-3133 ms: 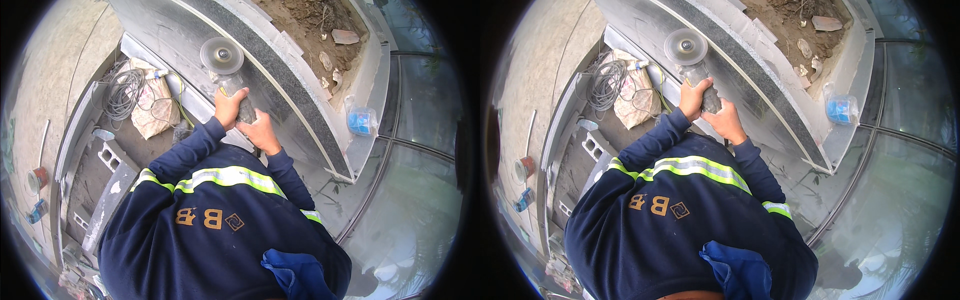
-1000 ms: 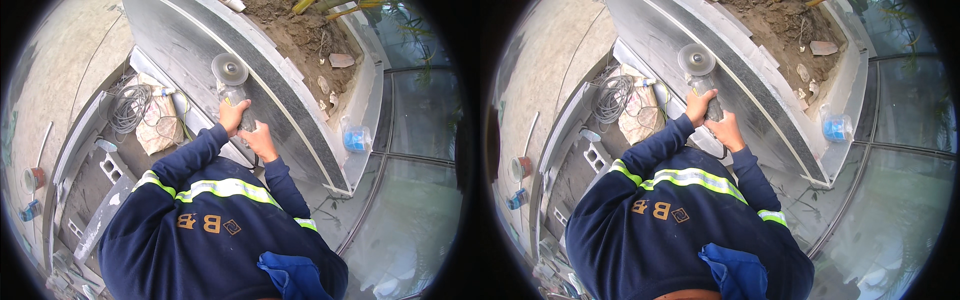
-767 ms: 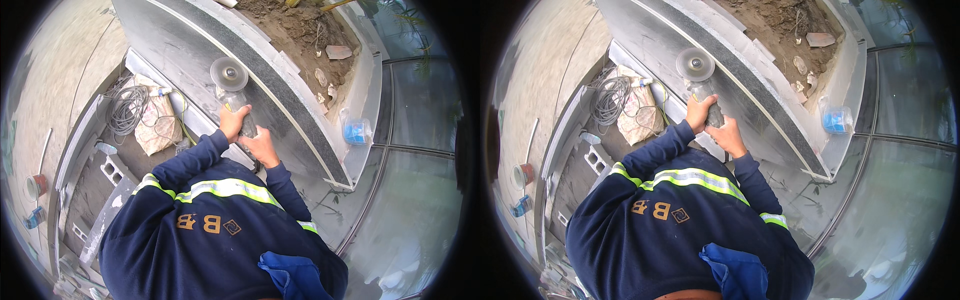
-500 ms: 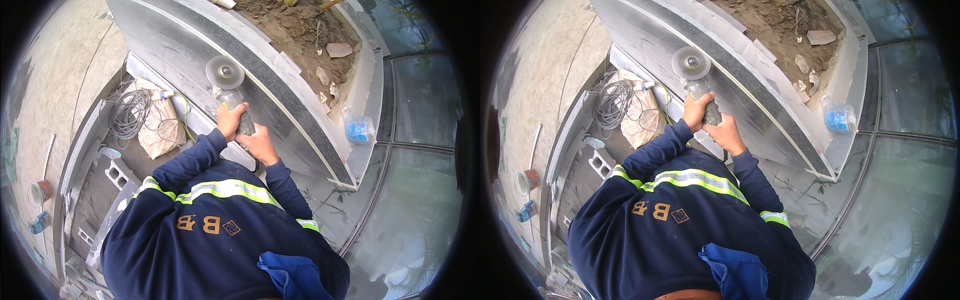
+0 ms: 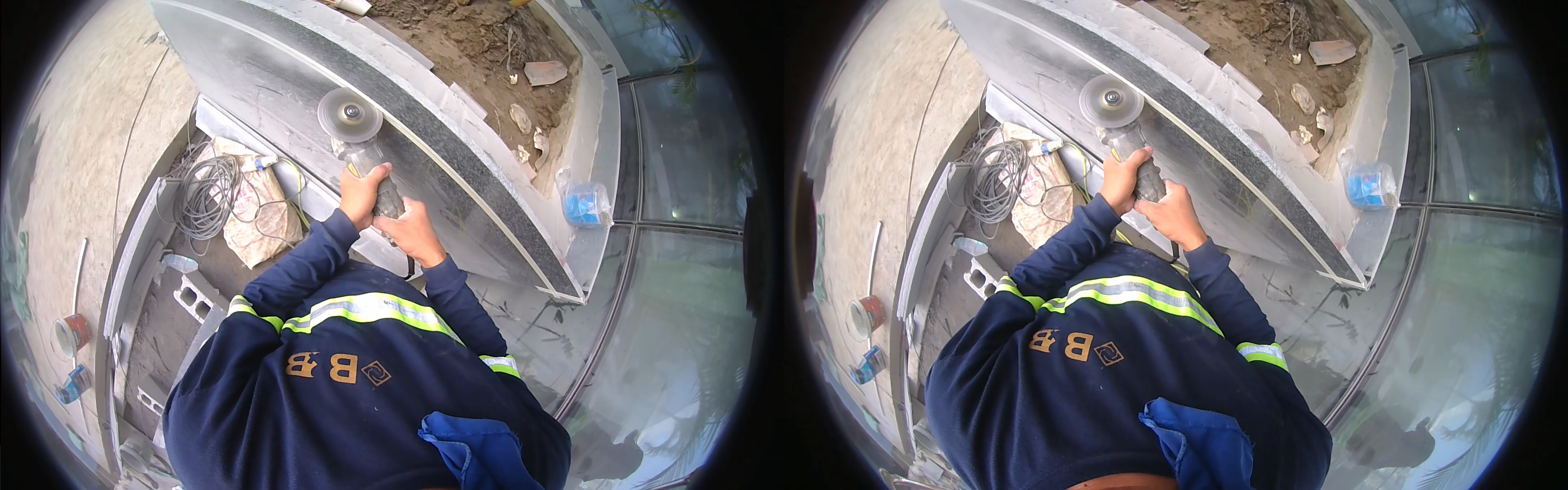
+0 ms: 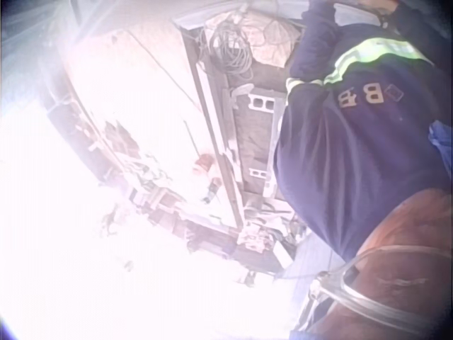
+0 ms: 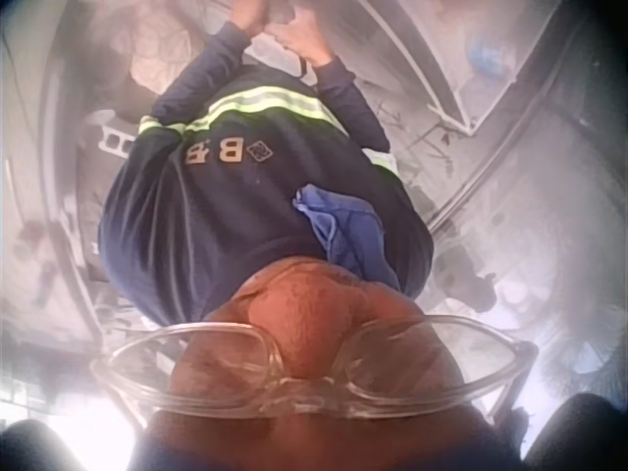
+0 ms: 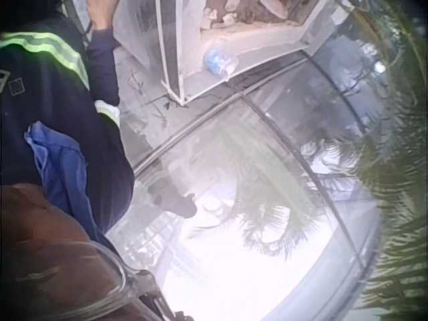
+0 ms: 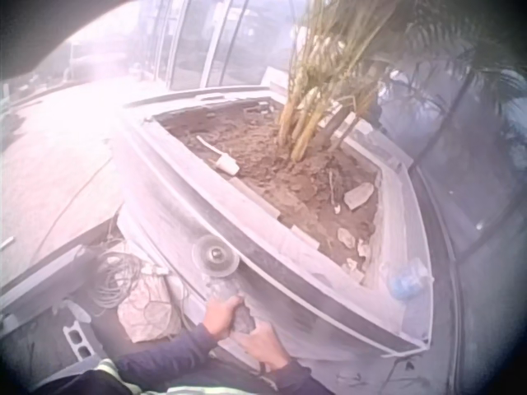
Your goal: The person uses an angle grinder to smooth the edge of a curved stone structure. The person holds the tool with both hands and moves it along the stone edge, generating dust. The person briefly pauses to point toward another area before resuming the grinding.
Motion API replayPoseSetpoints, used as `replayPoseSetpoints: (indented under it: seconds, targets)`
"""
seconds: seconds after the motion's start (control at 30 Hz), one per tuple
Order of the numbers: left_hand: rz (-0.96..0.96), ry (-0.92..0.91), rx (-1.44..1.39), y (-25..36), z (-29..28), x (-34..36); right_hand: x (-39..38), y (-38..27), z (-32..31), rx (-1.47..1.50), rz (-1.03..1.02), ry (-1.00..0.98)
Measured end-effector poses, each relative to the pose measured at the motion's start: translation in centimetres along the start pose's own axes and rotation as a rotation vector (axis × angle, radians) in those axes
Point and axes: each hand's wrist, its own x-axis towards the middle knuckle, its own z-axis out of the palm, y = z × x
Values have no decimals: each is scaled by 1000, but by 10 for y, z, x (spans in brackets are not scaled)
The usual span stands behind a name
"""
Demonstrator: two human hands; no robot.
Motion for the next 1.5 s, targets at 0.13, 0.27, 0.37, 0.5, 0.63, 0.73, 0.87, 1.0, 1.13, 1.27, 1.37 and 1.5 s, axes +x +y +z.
replayPoseSetpoints:
  seconds: [0.13, 0.27, 0.37, 0.5, 0.63, 0.73, 0.87, 1.0, 1.13, 1.27, 1.37, 1.5]
  targets:
    - [22, 3, 9, 7, -3, 5, 5, -16, 4, 12, 17, -34]
    - [14, -17, -15, 14, -4, 13, 13, -20, 7, 24, 15, -29]
    - [90, -7, 36, 16, -3, 22, 20, -14, 9, 44, -33, -28]
    - [83, 13, 5, 10, 0, 14, 15, -17, 4, 21, -42, -38]
    - [84, 25, -6, -7, 7, -3, -3, -4, -9, 24, -27, -56]
    - [93, 38, -13, -16, 12, -14, -15, -1, -16, 14, 17, -65]
    - [64, 18, -10, -32, 18, -26, -30, 9, -26, 34, -5, -51]
    - [36, 17, -7, -44, 19, -31, -41, 7, -32, 15, 36, -54]
    - [33, 23, -12, -45, 20, -31, -41, 10, -34, -9, -3, -68]
    - [20, 23, -15, -38, 17, -24, -31, 10, -32, -4, 21, -73]
    - [28, 19, -21, -32, 15, -20, -25, 4, -27, 20, 34, -70]
    - [60, 23, -31, -23, 11, -10, -14, -3, -21, 28, 12, -77]
